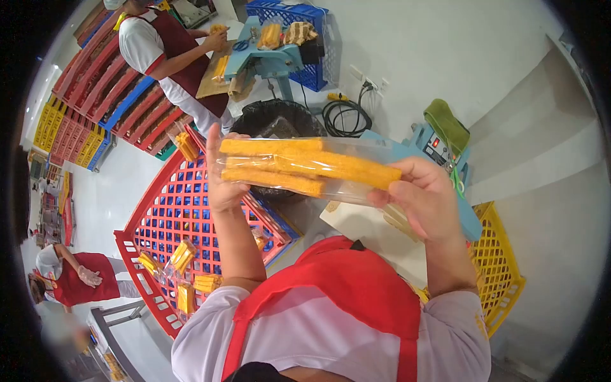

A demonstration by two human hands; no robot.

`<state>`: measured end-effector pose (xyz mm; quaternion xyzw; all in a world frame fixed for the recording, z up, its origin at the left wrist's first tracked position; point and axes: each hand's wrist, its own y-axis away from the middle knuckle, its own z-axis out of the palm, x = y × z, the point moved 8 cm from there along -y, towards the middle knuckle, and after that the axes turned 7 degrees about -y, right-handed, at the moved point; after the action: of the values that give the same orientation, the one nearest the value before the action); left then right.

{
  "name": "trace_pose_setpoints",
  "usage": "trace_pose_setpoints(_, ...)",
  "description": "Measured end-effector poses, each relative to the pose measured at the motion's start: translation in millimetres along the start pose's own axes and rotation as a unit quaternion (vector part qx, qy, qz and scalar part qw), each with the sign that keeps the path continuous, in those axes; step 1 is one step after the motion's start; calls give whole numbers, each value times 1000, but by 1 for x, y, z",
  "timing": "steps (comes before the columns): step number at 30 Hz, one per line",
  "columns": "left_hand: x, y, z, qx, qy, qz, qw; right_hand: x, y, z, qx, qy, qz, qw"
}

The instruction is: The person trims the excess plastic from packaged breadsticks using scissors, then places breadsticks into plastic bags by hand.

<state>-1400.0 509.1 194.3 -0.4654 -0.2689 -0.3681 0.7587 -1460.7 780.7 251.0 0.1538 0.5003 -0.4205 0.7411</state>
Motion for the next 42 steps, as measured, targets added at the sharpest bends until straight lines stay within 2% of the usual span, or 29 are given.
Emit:
trace_pose_setpoints(2,14,-2,0,-33,-37,4,999,28,5,-5,-7,-152,170,974)
trace_pose_setpoints(4,22,-1,1,-89,-79,21,993,37,9,-7,-7,-154,200,968)
trace_pose_setpoints(5,22,-2,0,-87,-79,20,993,42,13,-6,-7,-156,230,961)
trace_pose_setpoints(9,17,-3,-2,-99,-64,13,993,42,14,-2,-8,-126,223,967)
trace_pose_setpoints(11,15,-3,-4,-89,-51,15,995,39,14,14,-83,-171,261,946)
trace_pose_setpoints(12,12,-2,-4,-91,-47,-5,995,40,14,18,-84,-170,261,947)
trace_pose_setpoints(14,9,-2,0,-93,-43,-26,994,51,12,13,-19,-10,254,967)
trace_pose_setpoints(17,-2,-3,24,-146,-36,-59,987,80,6,12,-31,-4,247,968)
trace_pose_setpoints(19,-14,-4,34,-174,-80,-78,978,89,5,7,-12,-13,249,968)
trace_pose_setpoints(21,-19,-2,30,-155,-55,-99,981,90,4,4,6,-23,254,967)
trace_pose_setpoints(24,-29,-1,21,-128,-44,-119,984,95,0,-5,25,39,303,952)
trace_pose_setpoints(27,-46,-6,13,-78,-92,-155,981,109,-19,-13,24,25,297,954)
trace_pose_setpoints(29,-60,-8,6,-74,-95,-156,980,118,-26,-18,54,-34,317,946)
trace_pose_setpoints(30,-72,-7,-4,-15,-37,-208,977,117,-28,-16,54,-35,316,946)
trace_pose_setpoints(31,-86,-2,-15,46,22,-258,965,108,-32,-12,41,-34,279,959)
trace_pose_setpoints(33,-102,6,-36,75,71,-275,956,95,-36,-7,28,-33,245,969)
trace_pose_setpoints(35,-123,25,-36,72,174,-396,899,80,-40,-10,10,164,199,966)
trace_pose_setpoints(36,-128,28,-31,57,175,-414,892,77,-42,-12,11,162,200,966)
trace_pose_setpoints(38,-132,34,-26,43,175,-442,879,74,-44,11,-208,297,154,919)
trace_pose_setpoints(39,-133,38,-21,30,176,-469,865,75,-46,8,-207,295,156,920)
trace_pose_setpoints(41,-147,43,-34,2,158,-465,871,83,-44,10,-263,324,174,892)
trace_pose_setpoints(42,-149,47,-29,-41,211,-485,847,83,-44,12,-264,324,175,891)
